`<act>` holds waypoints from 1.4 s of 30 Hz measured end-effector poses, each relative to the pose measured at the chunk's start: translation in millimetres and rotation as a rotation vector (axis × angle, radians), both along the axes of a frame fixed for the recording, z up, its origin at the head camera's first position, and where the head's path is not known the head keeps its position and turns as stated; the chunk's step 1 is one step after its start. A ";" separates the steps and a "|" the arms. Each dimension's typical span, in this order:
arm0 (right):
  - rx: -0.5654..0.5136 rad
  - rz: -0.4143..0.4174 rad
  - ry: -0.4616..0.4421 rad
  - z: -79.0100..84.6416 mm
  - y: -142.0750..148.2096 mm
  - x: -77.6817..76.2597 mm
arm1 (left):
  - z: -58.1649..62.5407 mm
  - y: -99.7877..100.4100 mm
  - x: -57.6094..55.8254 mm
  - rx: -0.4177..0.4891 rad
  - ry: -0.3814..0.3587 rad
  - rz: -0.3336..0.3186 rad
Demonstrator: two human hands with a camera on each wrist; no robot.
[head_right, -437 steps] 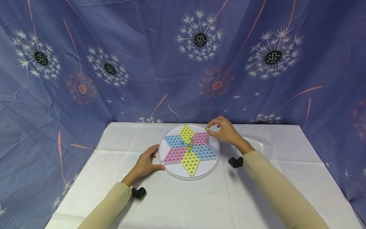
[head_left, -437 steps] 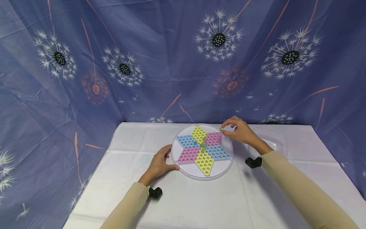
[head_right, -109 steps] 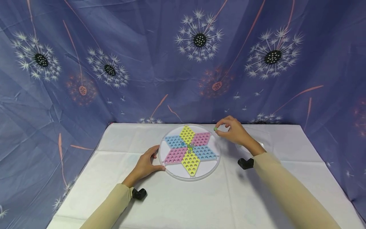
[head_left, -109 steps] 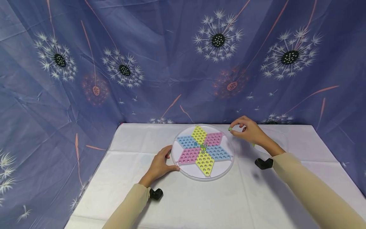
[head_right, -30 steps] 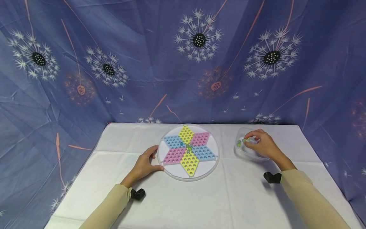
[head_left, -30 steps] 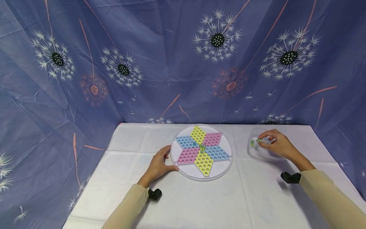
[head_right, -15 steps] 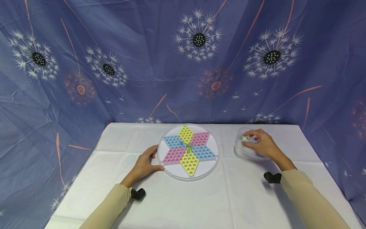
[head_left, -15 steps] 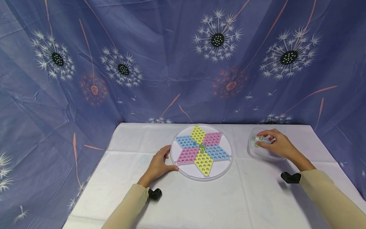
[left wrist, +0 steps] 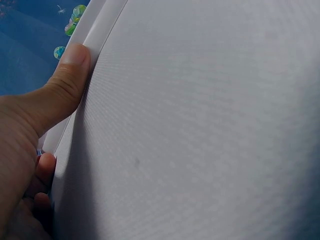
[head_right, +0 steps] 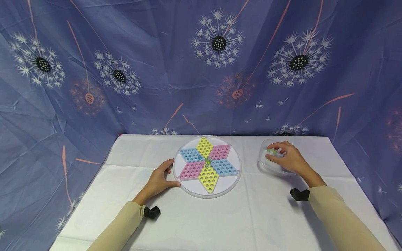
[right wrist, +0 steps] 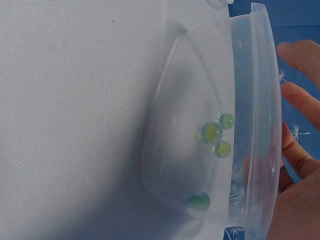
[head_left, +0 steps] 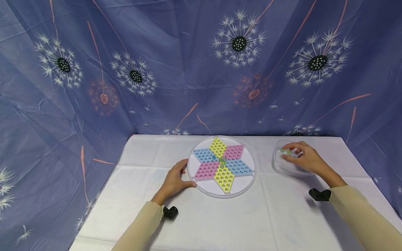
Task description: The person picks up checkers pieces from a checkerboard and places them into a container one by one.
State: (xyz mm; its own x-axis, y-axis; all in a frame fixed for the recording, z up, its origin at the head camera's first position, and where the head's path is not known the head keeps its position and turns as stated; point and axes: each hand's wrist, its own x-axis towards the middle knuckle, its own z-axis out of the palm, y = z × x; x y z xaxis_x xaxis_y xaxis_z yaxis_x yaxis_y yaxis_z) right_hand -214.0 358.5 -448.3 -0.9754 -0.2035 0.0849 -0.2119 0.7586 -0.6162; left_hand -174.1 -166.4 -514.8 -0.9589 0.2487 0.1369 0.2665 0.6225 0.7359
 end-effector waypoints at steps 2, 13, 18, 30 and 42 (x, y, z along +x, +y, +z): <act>-0.004 0.001 0.002 0.7 -0.3 -0.5 | 0.3 0.3 0.3 -0.004 0.003 0.001; -0.038 0.025 0.019 8.9 -10.2 -6.5 | 1.6 1.5 0.6 -0.004 -0.022 0.011; -0.035 0.041 0.012 13.6 -18.1 -10.3 | 1.4 1.5 0.9 -0.008 -0.021 0.012; -0.066 0.093 0.009 26.4 -50.5 -24.4 | 1.8 2.1 0.5 -0.008 -0.013 0.004; -0.125 0.169 0.008 22.8 -99.6 -41.8 | 1.9 1.0 1.4 -0.004 -0.022 0.008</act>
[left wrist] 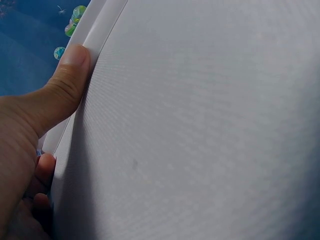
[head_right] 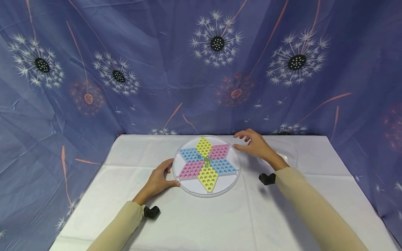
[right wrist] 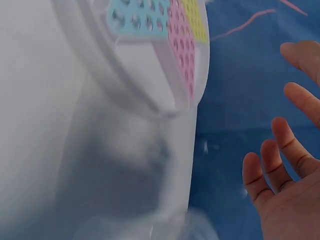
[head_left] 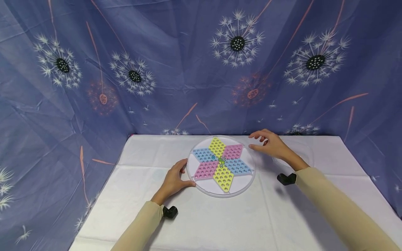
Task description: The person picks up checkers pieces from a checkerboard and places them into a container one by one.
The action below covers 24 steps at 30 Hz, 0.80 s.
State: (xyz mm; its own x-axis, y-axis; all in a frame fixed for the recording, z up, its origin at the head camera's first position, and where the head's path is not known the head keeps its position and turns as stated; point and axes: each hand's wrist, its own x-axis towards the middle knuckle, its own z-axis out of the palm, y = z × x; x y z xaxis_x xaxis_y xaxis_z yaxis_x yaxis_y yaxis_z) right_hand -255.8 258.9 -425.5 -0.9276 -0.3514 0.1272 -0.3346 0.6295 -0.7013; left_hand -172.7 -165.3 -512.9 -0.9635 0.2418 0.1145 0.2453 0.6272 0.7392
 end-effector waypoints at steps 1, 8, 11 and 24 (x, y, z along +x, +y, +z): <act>-0.005 0.009 -0.004 -0.9 -4.5 -1.7 | -0.5 -0.1 0.0 0.002 0.001 0.002; -0.041 0.068 -0.022 -4.1 -33.3 -7.6 | -1.5 0.0 -0.2 0.005 -0.009 0.012; -0.047 0.083 -0.024 -5.1 -43.5 -8.8 | -1.3 0.3 -0.1 0.000 -0.002 0.011; -0.067 0.122 -0.034 -8.1 -73.8 -10.8 | -0.1 0.2 0.6 -0.010 0.035 -0.008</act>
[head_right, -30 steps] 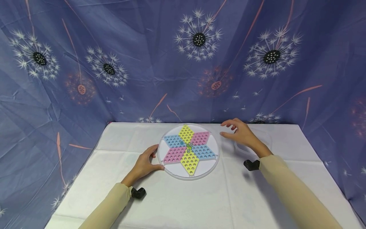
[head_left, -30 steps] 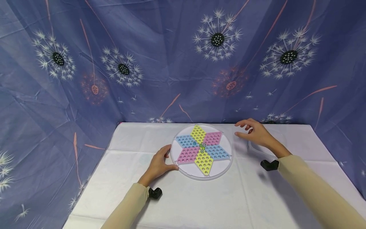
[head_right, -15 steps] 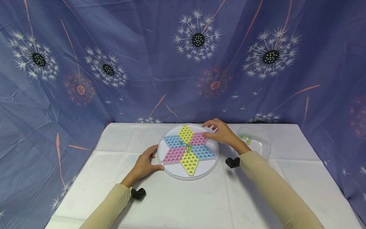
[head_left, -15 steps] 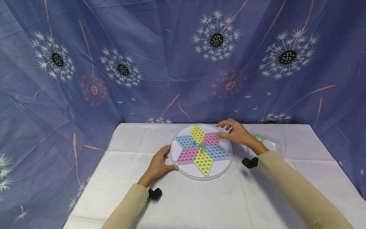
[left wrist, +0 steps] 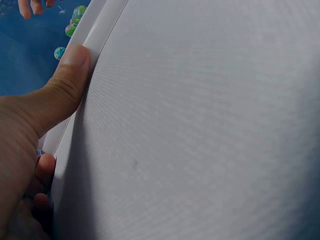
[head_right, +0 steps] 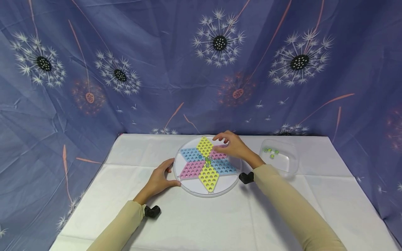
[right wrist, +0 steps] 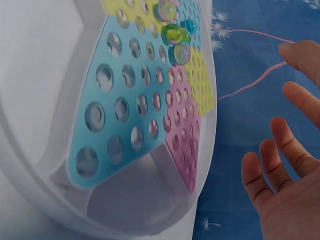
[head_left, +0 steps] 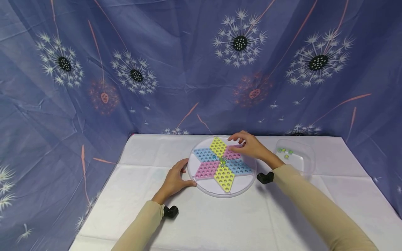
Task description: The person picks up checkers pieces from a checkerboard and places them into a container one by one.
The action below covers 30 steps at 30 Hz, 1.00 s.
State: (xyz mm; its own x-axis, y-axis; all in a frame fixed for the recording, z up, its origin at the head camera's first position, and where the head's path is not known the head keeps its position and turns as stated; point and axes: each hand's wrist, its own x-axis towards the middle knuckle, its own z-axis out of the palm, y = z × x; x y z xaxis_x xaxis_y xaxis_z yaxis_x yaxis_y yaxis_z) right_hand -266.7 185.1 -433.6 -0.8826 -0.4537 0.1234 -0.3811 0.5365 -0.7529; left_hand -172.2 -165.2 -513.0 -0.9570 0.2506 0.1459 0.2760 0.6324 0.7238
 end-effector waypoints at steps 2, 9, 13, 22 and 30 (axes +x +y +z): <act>0.002 -0.001 -0.014 0.1 -2.9 0.3 | -0.3 -0.1 0.0 -0.001 0.005 -0.004; 0.010 -0.001 -0.019 -1.9 -9.1 0.3 | -1.3 0.0 -1.2 0.000 0.014 -0.009; 0.014 -0.001 -0.021 -6.0 -11.1 0.4 | -0.8 -0.4 -1.5 0.002 -0.001 -0.008; 0.012 0.025 -0.031 -21.2 -13.7 0.7 | -0.1 -1.1 -1.2 0.006 -0.007 -0.009; 0.053 0.060 -0.020 -34.7 -14.6 -0.1 | -1.0 -0.9 -1.6 0.010 -0.017 -0.004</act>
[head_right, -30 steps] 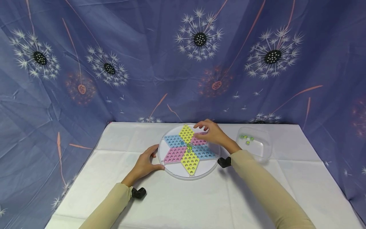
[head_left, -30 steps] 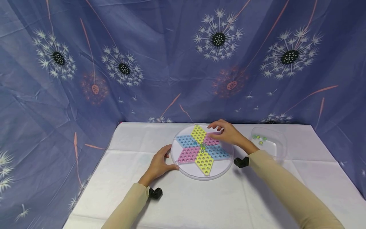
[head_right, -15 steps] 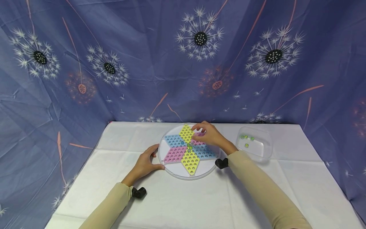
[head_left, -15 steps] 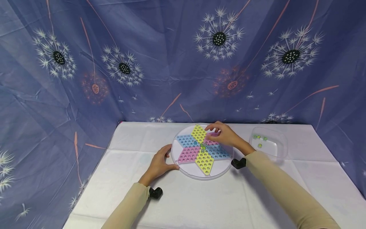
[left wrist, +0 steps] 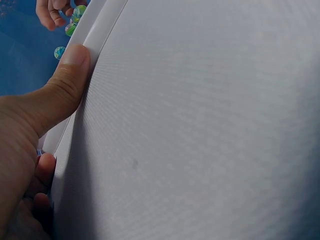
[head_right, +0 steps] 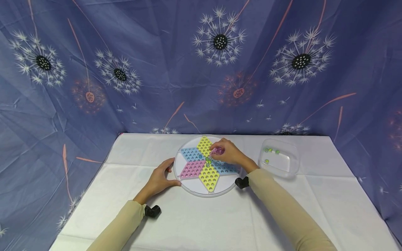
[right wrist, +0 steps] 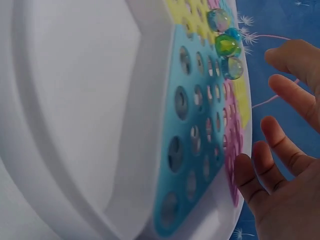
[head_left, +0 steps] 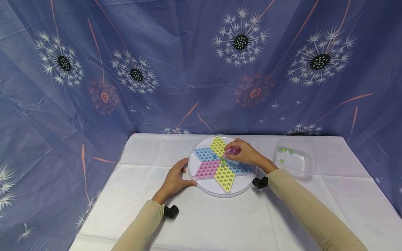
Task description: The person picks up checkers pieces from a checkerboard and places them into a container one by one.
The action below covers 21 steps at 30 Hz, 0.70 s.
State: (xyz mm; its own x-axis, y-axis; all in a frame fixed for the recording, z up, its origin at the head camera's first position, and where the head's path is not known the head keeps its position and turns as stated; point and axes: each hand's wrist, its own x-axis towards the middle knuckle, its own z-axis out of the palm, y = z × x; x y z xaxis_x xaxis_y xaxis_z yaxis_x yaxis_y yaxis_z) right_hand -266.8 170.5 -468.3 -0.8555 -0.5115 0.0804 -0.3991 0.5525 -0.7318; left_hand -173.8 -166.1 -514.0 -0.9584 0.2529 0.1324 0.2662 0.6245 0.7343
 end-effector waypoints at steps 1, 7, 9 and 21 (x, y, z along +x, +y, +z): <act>0.006 0.003 -0.003 -1.2 -0.1 0.0 | -0.3 -0.2 -0.4 0.000 -0.006 0.001; 0.013 0.009 -0.017 -5.9 -0.6 1.1 | -0.4 -0.1 -1.2 -0.002 -0.008 0.001; 0.008 0.015 -0.014 -6.9 -1.0 1.7 | -0.3 -0.1 -0.9 -0.003 -0.009 0.004; 0.101 0.006 0.021 -11.7 -3.7 3.0 | -0.2 -0.6 -1.8 -0.007 -0.006 0.000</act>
